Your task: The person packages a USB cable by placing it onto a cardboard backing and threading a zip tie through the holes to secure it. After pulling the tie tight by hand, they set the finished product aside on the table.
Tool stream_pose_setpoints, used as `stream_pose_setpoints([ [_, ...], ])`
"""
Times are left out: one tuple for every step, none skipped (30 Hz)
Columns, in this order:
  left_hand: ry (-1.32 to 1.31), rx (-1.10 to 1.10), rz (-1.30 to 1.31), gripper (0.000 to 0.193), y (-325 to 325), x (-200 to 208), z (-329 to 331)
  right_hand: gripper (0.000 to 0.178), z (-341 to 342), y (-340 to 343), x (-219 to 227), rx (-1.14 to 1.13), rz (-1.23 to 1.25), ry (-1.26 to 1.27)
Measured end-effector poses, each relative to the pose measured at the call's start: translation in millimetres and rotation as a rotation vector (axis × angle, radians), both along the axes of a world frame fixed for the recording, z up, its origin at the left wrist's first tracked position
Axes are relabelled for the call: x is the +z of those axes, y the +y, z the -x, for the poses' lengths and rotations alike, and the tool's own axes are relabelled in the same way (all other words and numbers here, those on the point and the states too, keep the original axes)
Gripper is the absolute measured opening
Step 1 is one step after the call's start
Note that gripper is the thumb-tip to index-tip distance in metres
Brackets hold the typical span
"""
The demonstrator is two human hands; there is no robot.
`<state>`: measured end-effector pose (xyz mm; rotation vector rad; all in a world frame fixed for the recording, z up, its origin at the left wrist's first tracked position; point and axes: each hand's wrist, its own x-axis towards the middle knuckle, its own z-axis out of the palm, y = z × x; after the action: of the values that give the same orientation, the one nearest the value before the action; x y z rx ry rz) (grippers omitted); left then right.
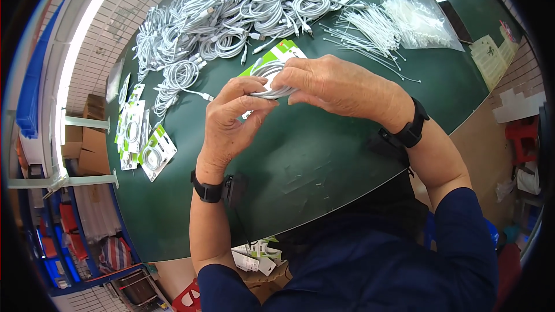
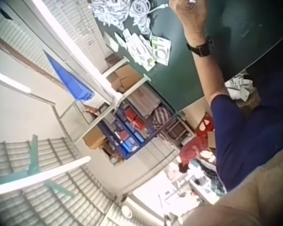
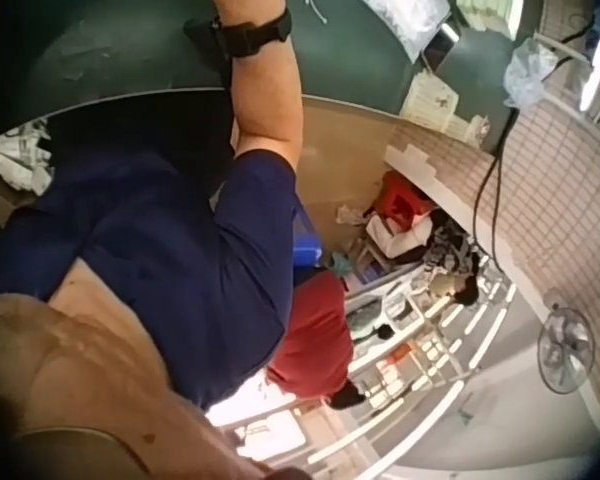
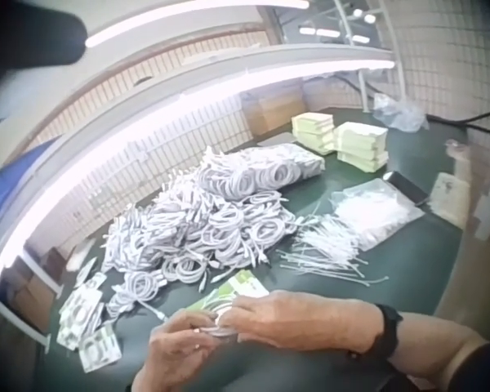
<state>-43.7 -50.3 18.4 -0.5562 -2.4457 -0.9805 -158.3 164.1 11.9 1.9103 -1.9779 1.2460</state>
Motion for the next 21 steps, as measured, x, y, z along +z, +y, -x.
stream_pose_setpoints([
  [-0.015, 0.001, 0.0, 0.019, 0, 0, 0, 0.035, 0, 0, 0, -0.017, -0.002, 0.035],
  [-0.021, 0.001, 0.0, 0.019, 0, 0, -1, 0.036, 0, 0, -1, -0.034, -0.003, 0.07],
  [-0.037, 0.009, -0.027, 0.019, 1, 0, -1, 0.036, 0, -1, -2, -0.035, -0.003, 0.064],
  [-0.05, 0.019, -0.054, 0.019, 3, 1, -1, 0.036, 0, -1, -3, -0.049, 0.008, 0.073],
  [-0.064, 0.029, -0.08, 0.02, 3, 0, -2, 0.036, 0, -2, -4, -0.064, 0.019, 0.082],
  [-0.068, 0.03, -0.079, 0.02, 3, 0, -1, 0.035, 1, -2, -5, -0.079, 0.03, 0.091],
  [-0.056, 0.032, -0.118, 0.021, 2, -2, 0, 0.035, 3, -2, -5, -0.079, 0.031, 0.087],
  [-0.044, 0.034, -0.156, 0.022, 0, -4, 1, 0.035, 6, -1, -5, -0.085, 0.038, 0.09],
  [-0.032, 0.035, -0.195, 0.024, -1, -7, 3, 0.035, 9, 0, -5, -0.092, 0.044, 0.093],
  [-0.034, 0.033, -0.195, 0.024, -4, -9, 3, 0.035, 12, 1, -5, -0.101, 0.05, 0.096],
  [-0.078, 0.134, -0.208, 0.027, -7, -11, 4, 0.035, 15, 1, -5, -0.104, 0.05, 0.094],
  [-0.122, 0.234, -0.22, 0.031, -10, -14, 5, 0.034, 19, 1, -4, -0.116, 0.108, 0.09],
  [-0.165, 0.334, -0.231, 0.036, -12, -17, 7, 0.034, 22, 1, -4, -0.129, 0.166, 0.087],
  [-0.163, 0.335, -0.229, 0.036, -12, -19, 8, 0.033, 23, 0, -3, -0.137, 0.226, 0.086],
  [-0.186, 0.365, -0.07, 0.042, -12, -21, 11, 0.033, 22, 0, -3, -0.136, 0.229, 0.087],
  [-0.208, 0.394, 0.089, 0.048, -10, -23, 13, 0.032, 21, 1, -2, -0.181, 0.233, 0.03],
  [-0.229, 0.422, 0.248, 0.055, -10, -26, 15, 0.03, 19, 1, -2, -0.226, 0.237, -0.028],
  [-0.226, 0.423, 0.25, 0.055, -10, -30, 16, 0.028, 19, 1, -2, -0.27, 0.242, -0.086],
  [-0.231, 0.411, 0.31, 0.059, -8, -33, 18, 0.028, 20, 2, -2, -0.272, 0.245, -0.083],
  [-0.236, 0.399, 0.37, 0.064, -7, -35, 20, 0.027, 21, 2, -2, -0.262, 0.247, -0.093],
  [-0.241, 0.387, 0.431, 0.069, -8, -36, 21, 0.026, 22, 3, -3, -0.252, 0.248, -0.104],
])
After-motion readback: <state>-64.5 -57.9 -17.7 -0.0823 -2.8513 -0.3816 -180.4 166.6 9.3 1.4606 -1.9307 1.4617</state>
